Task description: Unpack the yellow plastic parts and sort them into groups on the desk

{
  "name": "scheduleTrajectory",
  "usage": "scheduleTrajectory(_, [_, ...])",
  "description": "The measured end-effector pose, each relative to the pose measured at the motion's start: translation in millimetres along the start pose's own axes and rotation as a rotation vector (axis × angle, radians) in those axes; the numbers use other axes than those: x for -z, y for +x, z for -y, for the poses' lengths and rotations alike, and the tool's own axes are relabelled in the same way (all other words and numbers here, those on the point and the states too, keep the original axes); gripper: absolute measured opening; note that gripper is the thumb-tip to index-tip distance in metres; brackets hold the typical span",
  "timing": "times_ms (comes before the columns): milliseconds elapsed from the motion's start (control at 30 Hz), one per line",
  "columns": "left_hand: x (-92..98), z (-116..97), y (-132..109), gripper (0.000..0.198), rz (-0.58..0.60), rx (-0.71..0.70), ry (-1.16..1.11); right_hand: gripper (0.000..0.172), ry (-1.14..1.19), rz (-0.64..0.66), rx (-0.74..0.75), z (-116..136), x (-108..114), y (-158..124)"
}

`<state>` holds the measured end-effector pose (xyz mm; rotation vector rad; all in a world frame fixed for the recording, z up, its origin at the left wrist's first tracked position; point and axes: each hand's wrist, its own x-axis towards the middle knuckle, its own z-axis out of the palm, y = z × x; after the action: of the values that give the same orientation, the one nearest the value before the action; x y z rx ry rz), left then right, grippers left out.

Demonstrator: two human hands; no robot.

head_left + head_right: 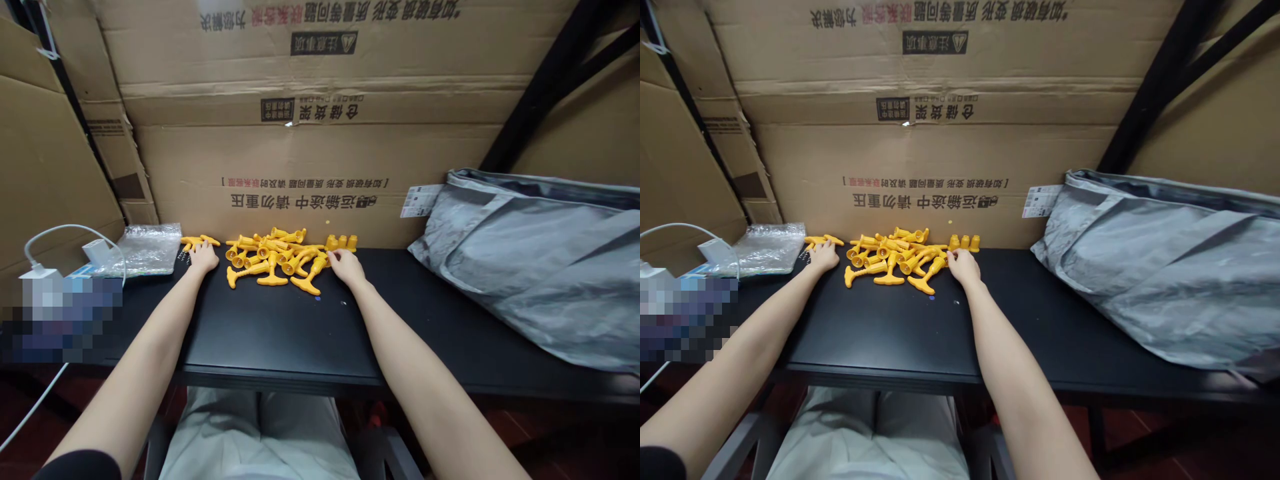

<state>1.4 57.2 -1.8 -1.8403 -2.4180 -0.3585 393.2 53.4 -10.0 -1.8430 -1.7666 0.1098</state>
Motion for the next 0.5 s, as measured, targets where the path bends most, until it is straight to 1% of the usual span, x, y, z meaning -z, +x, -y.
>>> scheduleTrajectory(100, [-3.3, 2.2, 1.3, 0.054, 0.026, -0.007, -0.028, 0.04, 0.018, 0.061, 0.012, 0.9, -5.1, 0.8])
scheduleTrajectory(167, [-5.8, 3.8, 0.8, 0.051, 0.018, -0.001, -0.055, 0.041, 0.025, 0.088, 0.012, -1.0, -7.5, 1.6])
scheduleTrajectory(233, [-7.8, 4.9, -1.1, 0.049, -0.014, 0.01, -0.094, 0.041, 0.022, 0.098, 0.017, -2.6, -8.3, 1.8])
scheduleTrajectory(333, [-8.9, 5.4, -4.9, 0.047, -0.081, 0.045, -0.183, 0.036, -0.006, 0.101, 0.013, -1.7, -7.3, 0.5])
scheduleTrajectory(400, [-8.5, 5.0, -6.6, 0.045, -0.111, 0.116, -0.303, 0.032, -0.02, 0.099, 0.008, 0.8, -6.1, -0.9])
scheduleTrajectory(433, [-8.2, 4.4, -7.0, 0.042, -0.145, 0.145, -0.404, 0.031, -0.023, 0.097, 0.009, 2.1, -5.6, -1.7])
scheduleTrajectory(500, [-7.7, 2.0, -7.4, 0.034, -0.26, 0.133, -0.644, 0.029, -0.031, 0.089, 0.015, 4.3, -4.7, -3.0])
